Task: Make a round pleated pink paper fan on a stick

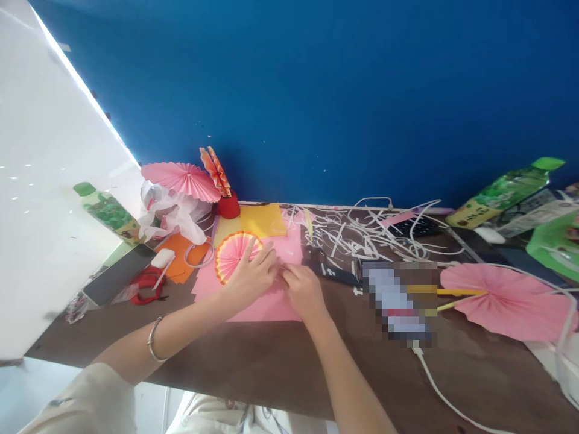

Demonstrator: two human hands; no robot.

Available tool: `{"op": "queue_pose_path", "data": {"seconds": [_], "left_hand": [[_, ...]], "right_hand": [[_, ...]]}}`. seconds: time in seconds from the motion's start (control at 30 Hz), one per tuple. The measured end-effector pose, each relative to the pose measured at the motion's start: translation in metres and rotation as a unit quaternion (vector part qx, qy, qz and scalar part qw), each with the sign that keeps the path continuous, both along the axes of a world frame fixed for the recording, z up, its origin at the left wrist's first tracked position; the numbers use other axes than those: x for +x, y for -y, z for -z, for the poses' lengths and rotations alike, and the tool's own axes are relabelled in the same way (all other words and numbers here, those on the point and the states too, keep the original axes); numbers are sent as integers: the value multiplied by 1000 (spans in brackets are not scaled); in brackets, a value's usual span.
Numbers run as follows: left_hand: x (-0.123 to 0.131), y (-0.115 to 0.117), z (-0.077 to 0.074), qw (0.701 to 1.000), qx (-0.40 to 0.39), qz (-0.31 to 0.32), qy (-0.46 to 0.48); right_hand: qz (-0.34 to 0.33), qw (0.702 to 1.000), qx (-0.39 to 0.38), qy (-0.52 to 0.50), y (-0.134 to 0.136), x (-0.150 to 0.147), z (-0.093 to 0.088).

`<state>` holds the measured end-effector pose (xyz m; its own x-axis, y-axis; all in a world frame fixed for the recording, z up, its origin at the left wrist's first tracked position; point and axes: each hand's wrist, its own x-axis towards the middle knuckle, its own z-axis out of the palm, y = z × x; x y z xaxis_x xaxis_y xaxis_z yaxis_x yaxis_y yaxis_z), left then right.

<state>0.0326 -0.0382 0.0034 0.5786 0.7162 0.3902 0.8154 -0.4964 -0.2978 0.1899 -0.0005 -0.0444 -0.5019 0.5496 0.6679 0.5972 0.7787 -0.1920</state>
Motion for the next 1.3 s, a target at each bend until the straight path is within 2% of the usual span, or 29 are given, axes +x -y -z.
{"op": "queue_pose_path", "data": {"seconds": [0.07, 0.13, 0.17, 0.2, 0.23, 0.3, 0.37, 0.47, 0.57, 0.67, 0.77, 0.93, 1.13, 1.3], "left_hand": [[2, 12, 6, 997, -14, 25, 68], [4, 25, 17, 978, -108, 67, 164], [6, 30, 23, 955, -170, 56, 237], [7, 33, 29, 917, -235, 25, 322], [8, 34, 34, 864, -286, -7, 414], [9, 30, 40, 749, -337, -53, 568], [10, 21, 41, 658, -353, -32, 665], [12, 6, 39, 575, -348, 18, 740], [11, -4, 40, 526, -330, -5, 783], [7, -9, 44, 506, -311, -11, 804], [0, -12, 46, 519, -314, 9, 795], [-5, -12, 50, 536, -325, 17, 779], [-5, -15, 58, 524, -334, 14, 784], [-7, -15, 58, 517, -328, 8, 791]], "right_hand": [[16, 999, 3, -30, 0, 1, 4], [41, 995, 13, -85, 0, -1, 4], [57, 991, 17, -118, 1, -3, 4], [75, 985, 20, -151, 2, -6, 4], [90, 979, 22, -183, 3, -8, 4], [104, 970, 25, -219, 6, -15, 5], [99, 971, 25, -216, 8, -20, 8], [83, 982, 25, -166, 11, -27, 14], [70, 991, 28, -108, 12, -33, 16], [42, 996, 41, -68, 14, -36, 15], [16, 997, 31, -72, 14, -36, 16], [41, 981, -88, -168, 12, -31, 18], [3, 955, -200, -217, 9, -31, 16], [-16, 932, -269, -241, 8, -32, 18]]}}
